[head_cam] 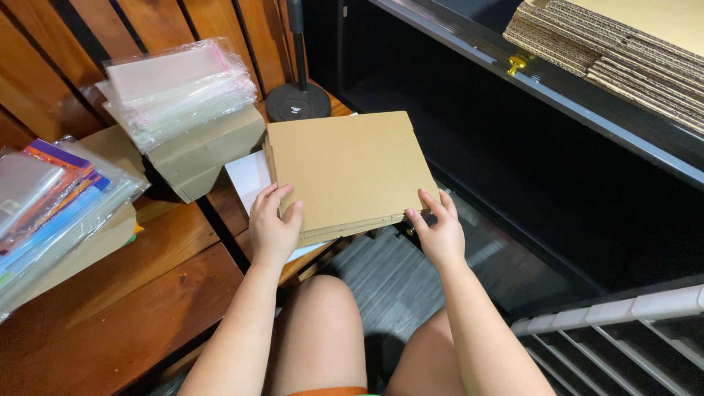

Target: The person sits on the floor and repeatedly picks up flat cardboard sheets from a stack on a low wooden stool. They lift each sheet and place it onto a larger stack of cardboard on a black shelf to their right.

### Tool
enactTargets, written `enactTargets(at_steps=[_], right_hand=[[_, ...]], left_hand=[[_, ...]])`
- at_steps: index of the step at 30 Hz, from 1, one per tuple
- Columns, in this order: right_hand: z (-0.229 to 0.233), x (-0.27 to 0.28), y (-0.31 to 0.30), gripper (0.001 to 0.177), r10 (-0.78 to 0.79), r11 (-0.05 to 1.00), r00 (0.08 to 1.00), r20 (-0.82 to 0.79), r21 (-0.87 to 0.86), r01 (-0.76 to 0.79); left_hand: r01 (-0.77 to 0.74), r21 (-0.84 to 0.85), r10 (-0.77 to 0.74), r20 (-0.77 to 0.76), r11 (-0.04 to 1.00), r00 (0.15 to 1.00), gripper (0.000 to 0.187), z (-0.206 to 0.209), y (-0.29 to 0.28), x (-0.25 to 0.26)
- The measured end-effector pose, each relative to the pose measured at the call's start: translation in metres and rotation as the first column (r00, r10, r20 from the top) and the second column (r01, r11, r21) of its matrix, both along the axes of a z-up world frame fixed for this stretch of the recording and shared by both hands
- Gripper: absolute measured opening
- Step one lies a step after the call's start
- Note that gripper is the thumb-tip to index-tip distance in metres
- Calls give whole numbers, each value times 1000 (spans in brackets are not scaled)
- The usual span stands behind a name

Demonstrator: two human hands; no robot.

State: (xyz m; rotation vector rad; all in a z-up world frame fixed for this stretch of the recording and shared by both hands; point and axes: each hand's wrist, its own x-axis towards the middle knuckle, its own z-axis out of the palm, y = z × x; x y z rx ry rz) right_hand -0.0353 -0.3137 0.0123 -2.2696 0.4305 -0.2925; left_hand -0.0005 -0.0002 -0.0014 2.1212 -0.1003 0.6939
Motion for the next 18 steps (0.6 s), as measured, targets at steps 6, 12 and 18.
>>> enactTargets(at_steps=[6, 12, 18], right_hand=[[-2, 1, -1, 54, -10, 1000, 1000, -18, -11, 10], [-3, 1, 0, 54, -13, 1000, 1000, -7, 0, 13], [-8, 2, -3, 54, -6, 1000, 1000, -6, 12, 6]], left_hand=[[5, 8, -5, -4, 1000, 1000, 37, -1, 1, 1], [-1, 18, 1, 20, 1000, 1000, 38, -1, 0, 0], [0, 15, 0, -5, 1000, 1000, 38, -1, 0, 1]])
